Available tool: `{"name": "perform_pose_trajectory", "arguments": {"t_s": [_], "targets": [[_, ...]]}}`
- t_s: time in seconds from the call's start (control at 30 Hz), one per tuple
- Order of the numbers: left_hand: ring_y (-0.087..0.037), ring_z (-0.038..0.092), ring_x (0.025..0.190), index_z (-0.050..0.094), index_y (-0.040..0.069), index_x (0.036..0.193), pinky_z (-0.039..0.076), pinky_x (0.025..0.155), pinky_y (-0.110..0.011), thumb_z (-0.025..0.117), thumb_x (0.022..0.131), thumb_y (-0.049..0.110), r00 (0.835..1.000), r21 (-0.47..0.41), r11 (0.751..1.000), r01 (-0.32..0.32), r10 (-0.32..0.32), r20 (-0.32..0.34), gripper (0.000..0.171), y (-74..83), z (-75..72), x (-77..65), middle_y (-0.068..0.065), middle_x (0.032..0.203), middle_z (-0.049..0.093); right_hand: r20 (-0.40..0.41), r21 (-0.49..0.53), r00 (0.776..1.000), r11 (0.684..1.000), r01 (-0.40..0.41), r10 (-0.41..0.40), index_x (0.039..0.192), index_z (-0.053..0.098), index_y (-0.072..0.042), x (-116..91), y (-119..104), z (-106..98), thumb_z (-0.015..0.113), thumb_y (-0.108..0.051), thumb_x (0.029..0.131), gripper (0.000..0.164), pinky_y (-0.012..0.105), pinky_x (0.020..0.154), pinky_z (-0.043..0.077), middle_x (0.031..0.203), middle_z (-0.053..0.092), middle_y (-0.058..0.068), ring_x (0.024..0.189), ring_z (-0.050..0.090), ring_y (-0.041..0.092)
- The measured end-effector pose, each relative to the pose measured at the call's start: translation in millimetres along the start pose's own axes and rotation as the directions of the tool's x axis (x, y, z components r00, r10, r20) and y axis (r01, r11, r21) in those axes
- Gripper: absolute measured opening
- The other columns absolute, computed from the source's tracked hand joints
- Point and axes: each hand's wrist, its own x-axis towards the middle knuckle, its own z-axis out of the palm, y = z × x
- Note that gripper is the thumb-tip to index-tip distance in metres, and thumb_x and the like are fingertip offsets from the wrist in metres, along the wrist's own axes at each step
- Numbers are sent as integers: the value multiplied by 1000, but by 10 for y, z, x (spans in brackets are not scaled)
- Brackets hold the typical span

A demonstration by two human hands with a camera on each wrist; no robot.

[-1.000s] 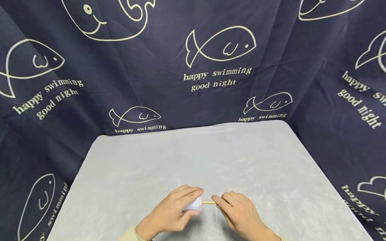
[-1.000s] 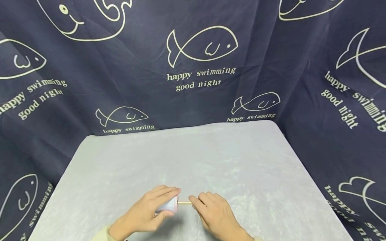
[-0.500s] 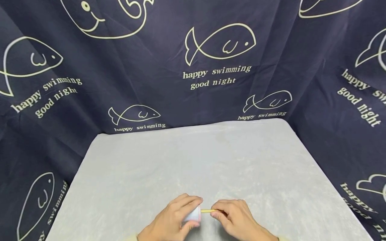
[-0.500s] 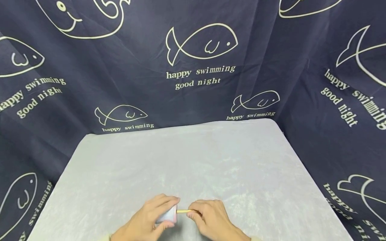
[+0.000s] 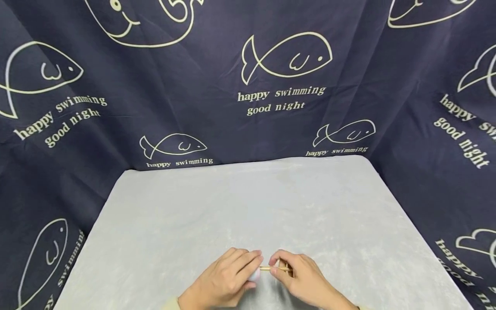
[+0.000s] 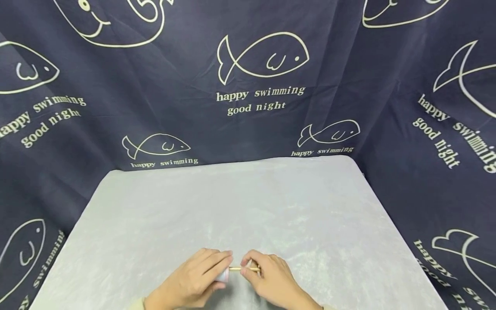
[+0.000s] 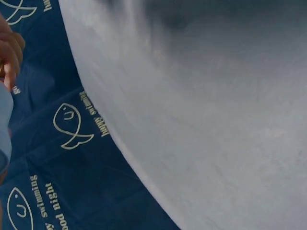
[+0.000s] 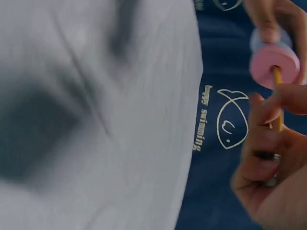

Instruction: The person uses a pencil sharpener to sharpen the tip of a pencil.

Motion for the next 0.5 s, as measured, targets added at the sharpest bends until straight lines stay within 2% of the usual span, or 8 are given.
{"name": "perform_pose_trajectory", "arguments": {"t_s": [0.07,0.13,0.2,0.27,0.33,0.4,0.43,0.5], "targets": [[-16,61,89,58,-6,120,49,78,-24,39,103,28,998,-39,998,54,-54,12,43,-35,-30,7,-12,112,65,-136,-168,977,975,143,-167,99,62,-18,2,22,42,67,-18,88,12,13,48,35,72,54,-16,57,40,-8],[-16,62,91,57,-6,121,50,80,-24,46,100,28,991,-105,986,131,-128,35,42,-59,-65,25,-12,113,65,-220,-322,917,912,253,-332,103,62,-16,13,56,68,66,-15,88,15,11,55,38,82,58,-14,64,46,-5],[-17,63,93,58,-6,122,51,81,-24,56,96,26,973,-199,953,230,-219,76,41,-68,-88,40,-12,114,65,-260,-442,851,839,316,-457,103,63,-13,27,81,73,60,-18,93,11,12,61,38,87,60,-11,70,51,0],[-18,64,97,59,-5,121,52,83,-24,63,90,23,938,-297,890,345,-317,138,42,-56,-104,57,-12,114,66,-280,-539,776,762,360,-565,102,65,-10,43,92,64,52,-23,99,19,14,64,38,87,61,-9,70,52,4],[-18,64,98,60,-4,121,52,81,-23,68,87,20,899,-387,812,437,-389,200,42,-37,-119,70,-12,114,66,-295,-605,700,694,390,-651,98,67,-8,67,79,54,44,-26,102,29,14,62,35,85,61,-7,68,51,6],[-16,64,96,61,-2,121,52,78,-20,68,86,17,869,-456,739,495,-427,251,41,-19,-127,88,-12,113,67,-313,-655,617,634,410,-722,92,69,-8,104,47,42,45,-26,102,32,14,58,31,77,58,-7,62,46,5],[-14,64,95,61,-2,121,51,76,-18,68,86,17,855,-488,703,518,-440,274,40,-13,-131,101,-11,113,67,-321,-670,584,614,416,-746,89,70,-8,122,26,36,46,-26,101,33,13,56,28,73,56,-8,59,42,3],[-11,62,89,61,-1,121,50,72,-14,67,86,15,841,-537,650,538,-452,297,38,-6,-131,125,-10,112,67,-330,-697,531,581,420,-780,84,70,-9,159,-14,25,48,-27,100,32,12,53,23,67,50,-9,54,35,2]]}}
